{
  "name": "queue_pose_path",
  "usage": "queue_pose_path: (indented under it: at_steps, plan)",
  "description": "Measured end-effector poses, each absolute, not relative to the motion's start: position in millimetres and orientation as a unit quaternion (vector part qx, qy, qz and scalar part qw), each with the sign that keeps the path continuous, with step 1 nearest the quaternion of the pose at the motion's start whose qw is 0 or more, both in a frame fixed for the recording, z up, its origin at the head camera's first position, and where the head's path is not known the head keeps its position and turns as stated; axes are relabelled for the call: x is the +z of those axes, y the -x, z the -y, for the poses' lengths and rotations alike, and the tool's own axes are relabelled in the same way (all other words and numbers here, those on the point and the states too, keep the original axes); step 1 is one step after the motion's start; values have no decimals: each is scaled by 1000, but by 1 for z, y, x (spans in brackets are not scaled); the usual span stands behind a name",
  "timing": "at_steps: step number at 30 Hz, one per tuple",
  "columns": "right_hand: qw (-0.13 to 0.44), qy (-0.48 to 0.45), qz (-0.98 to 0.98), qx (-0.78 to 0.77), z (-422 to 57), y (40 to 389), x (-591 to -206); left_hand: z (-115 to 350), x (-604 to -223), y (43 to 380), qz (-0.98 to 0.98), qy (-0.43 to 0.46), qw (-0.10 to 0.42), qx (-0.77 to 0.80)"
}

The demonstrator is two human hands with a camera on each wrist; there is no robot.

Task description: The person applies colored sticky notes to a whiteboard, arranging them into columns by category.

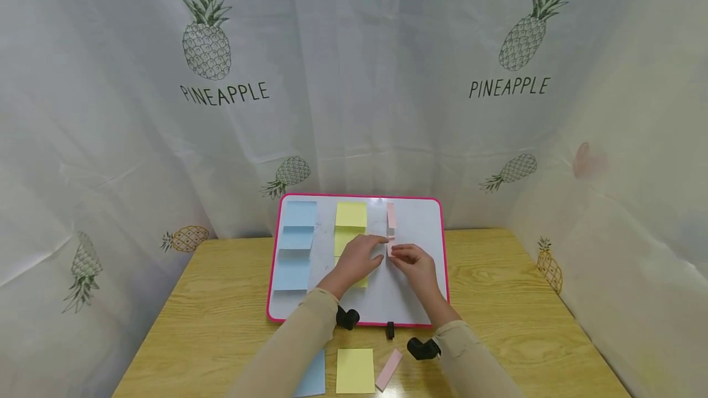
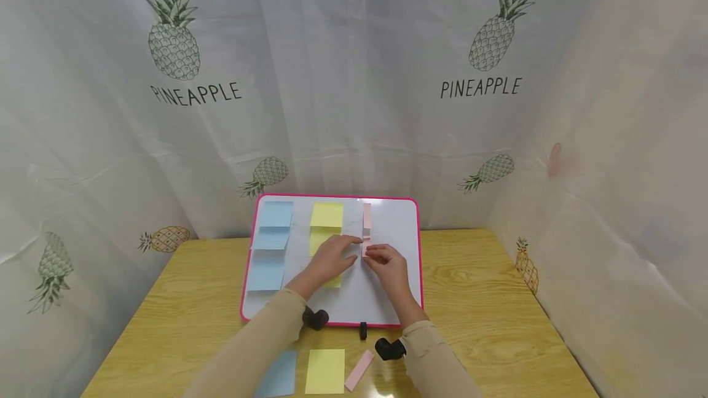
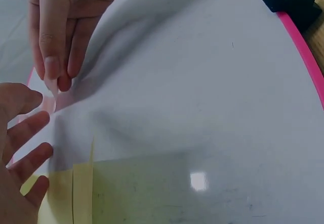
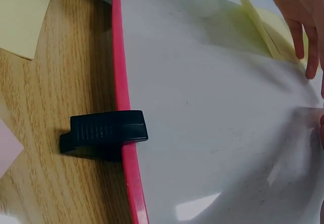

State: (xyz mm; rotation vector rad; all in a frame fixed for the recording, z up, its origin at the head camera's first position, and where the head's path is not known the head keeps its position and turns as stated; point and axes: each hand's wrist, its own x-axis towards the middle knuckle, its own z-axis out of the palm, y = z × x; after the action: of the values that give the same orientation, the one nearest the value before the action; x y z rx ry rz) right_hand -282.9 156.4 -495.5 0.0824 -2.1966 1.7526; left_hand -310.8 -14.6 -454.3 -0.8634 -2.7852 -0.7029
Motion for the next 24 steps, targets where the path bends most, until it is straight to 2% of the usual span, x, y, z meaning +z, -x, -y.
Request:
queue_pose_path:
  at_steps: [12, 19, 24]
  plan:
    - [169, -40, 781, 599, -164, 268, -501, 6, -463, 311, 932, 291, 100, -192]
    - [179, -53, 791, 582, -172, 253, -498, 2, -465, 308, 939, 294, 136, -117]
    - [181, -67, 797, 572, -179, 244, -498, -1, -467, 306, 946, 282, 141, -78]
